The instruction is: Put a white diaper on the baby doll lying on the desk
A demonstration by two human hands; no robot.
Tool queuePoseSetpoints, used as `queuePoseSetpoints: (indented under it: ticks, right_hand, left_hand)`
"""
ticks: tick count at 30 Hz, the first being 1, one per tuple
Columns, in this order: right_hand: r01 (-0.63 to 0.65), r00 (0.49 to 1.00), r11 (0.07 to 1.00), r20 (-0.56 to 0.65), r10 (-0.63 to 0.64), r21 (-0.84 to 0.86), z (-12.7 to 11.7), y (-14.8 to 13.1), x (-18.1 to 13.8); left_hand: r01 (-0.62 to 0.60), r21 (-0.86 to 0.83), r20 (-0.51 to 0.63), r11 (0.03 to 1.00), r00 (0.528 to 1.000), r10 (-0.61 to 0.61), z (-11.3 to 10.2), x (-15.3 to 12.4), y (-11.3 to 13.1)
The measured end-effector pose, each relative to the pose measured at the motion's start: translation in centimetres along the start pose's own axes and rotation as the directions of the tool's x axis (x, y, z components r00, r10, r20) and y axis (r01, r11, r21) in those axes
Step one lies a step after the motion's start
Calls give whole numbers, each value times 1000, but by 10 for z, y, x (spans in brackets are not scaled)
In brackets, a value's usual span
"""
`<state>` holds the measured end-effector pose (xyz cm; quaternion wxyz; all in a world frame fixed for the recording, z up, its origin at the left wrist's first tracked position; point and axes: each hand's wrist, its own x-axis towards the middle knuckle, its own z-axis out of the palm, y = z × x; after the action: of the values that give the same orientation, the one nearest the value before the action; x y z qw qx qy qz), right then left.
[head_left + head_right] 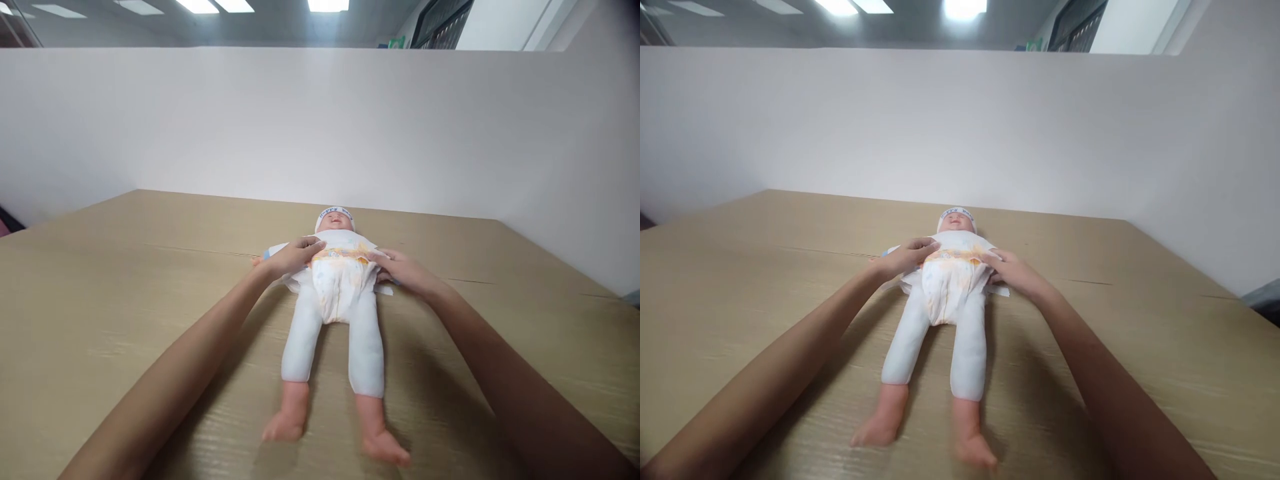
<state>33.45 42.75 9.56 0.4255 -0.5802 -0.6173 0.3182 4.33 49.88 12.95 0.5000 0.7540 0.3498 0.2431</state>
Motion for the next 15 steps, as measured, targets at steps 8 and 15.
queuePoseSetpoints:
  ticks: [8,15]
  right_hand:
    - [246,956,954,-119,-268,-173,-2,-34,-14]
    - [438,899,898,3,-438,-47,61,3,-23]
  left_hand:
    - [23,-66,2,998,1000,-23,-2,-2,-2]
    - [6,-215,55,977,998,6,-2,-1,-14]
